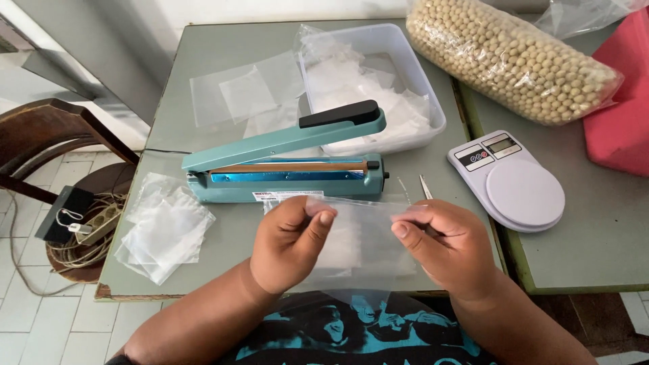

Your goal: Cutting plastic bags to size with scissors and sealing them using a manual impulse sealer on a workbench.

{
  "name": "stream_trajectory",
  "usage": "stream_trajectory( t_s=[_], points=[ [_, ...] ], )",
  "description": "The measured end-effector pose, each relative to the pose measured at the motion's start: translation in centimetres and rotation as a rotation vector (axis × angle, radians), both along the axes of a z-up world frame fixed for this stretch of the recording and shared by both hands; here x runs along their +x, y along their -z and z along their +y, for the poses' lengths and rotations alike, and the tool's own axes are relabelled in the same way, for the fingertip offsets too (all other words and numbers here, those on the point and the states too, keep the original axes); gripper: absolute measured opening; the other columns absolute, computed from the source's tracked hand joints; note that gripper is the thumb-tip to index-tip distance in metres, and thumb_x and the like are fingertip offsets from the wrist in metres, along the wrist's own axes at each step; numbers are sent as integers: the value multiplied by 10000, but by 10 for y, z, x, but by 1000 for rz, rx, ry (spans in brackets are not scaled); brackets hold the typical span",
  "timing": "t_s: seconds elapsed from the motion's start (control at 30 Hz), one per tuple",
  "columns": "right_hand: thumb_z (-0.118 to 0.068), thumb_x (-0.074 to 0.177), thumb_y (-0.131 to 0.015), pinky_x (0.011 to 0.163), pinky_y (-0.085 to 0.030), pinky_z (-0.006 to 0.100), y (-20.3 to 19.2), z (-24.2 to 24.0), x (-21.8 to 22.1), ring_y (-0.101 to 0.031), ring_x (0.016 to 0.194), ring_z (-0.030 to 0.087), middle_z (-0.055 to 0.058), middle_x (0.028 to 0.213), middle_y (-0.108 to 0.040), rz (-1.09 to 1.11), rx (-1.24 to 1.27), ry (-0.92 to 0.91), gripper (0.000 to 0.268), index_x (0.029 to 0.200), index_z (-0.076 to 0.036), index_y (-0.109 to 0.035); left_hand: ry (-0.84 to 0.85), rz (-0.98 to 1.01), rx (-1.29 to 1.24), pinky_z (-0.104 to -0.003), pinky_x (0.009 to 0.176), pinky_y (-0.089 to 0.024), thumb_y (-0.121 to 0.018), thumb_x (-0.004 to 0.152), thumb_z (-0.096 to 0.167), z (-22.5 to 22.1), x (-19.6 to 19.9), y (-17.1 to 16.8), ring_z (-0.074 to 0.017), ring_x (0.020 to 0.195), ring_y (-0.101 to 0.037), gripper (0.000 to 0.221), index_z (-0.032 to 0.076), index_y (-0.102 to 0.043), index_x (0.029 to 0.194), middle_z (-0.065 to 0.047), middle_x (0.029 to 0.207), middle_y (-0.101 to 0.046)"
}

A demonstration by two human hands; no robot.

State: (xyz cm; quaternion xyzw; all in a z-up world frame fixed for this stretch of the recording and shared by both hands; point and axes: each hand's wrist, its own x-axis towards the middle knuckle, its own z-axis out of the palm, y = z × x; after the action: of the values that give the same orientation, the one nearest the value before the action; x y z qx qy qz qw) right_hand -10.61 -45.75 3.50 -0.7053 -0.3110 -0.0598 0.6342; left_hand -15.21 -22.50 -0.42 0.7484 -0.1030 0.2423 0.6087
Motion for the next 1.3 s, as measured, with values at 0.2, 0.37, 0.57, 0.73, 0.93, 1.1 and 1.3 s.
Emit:
stream_trajectory(
  t_s=[0.2,0.37,0.57,0.73,0.93,1.1,1.3],
  points=[
    [-18,910,-687,421,-430,239,27,1,10,-479,434,89,68,471,-522,135,36,14,100,825,20,-726,-47,92,-63,-272,502,-466,-665,990,136,2,8,23,-127,490,-451,179,34,-735,860,-46,484,-527],
    [-61,938,-715,598,-533,283,46,10,33,-608,635,113,102,623,-664,235,14,68,108,885,31,-734,-86,225,-89,-266,511,-457,-680,988,161,10,18,41,-116,509,-481,188,48,-741,850,-40,489,-552],
    [-138,954,-716,759,-575,368,66,13,91,-746,837,240,127,832,-767,-24,-390,189,120,998,-41,-770,-221,494,60,-360,538,-478,-693,950,222,46,49,85,-205,565,-560,148,90,-749,989,-95,576,-607],
    [-258,844,-816,952,-518,440,112,16,130,-709,1018,283,66,1045,-719,-623,-772,195,312,1136,-156,-777,-178,696,399,-473,593,-540,-681,935,249,67,59,88,-354,647,-688,455,82,-657,1358,-168,703,-710],
    [-547,870,-717,948,-396,439,149,44,133,-557,1156,301,-12,1283,-625,-784,-899,125,451,1276,-353,-681,-42,880,648,-357,637,-613,-620,991,219,74,65,60,-257,670,-752,568,125,-477,1532,-124,810,-764],
    [-571,869,-718,926,-460,515,151,67,138,-570,1195,303,-28,1353,-586,-733,-1044,-21,562,1389,-386,-616,-39,805,665,-377,587,-609,-620,969,290,83,61,71,-267,612,-737,564,126,-470,1488,-82,716,-739],
    [-466,875,-732,968,-471,557,191,87,156,-583,1223,362,55,1392,-588,-694,-962,-169,643,1476,-330,-549,-129,787,344,-378,549,-550,-692,896,314,103,53,126,-254,575,-684,422,116,-560,1244,8,629,-659]
  ],
)
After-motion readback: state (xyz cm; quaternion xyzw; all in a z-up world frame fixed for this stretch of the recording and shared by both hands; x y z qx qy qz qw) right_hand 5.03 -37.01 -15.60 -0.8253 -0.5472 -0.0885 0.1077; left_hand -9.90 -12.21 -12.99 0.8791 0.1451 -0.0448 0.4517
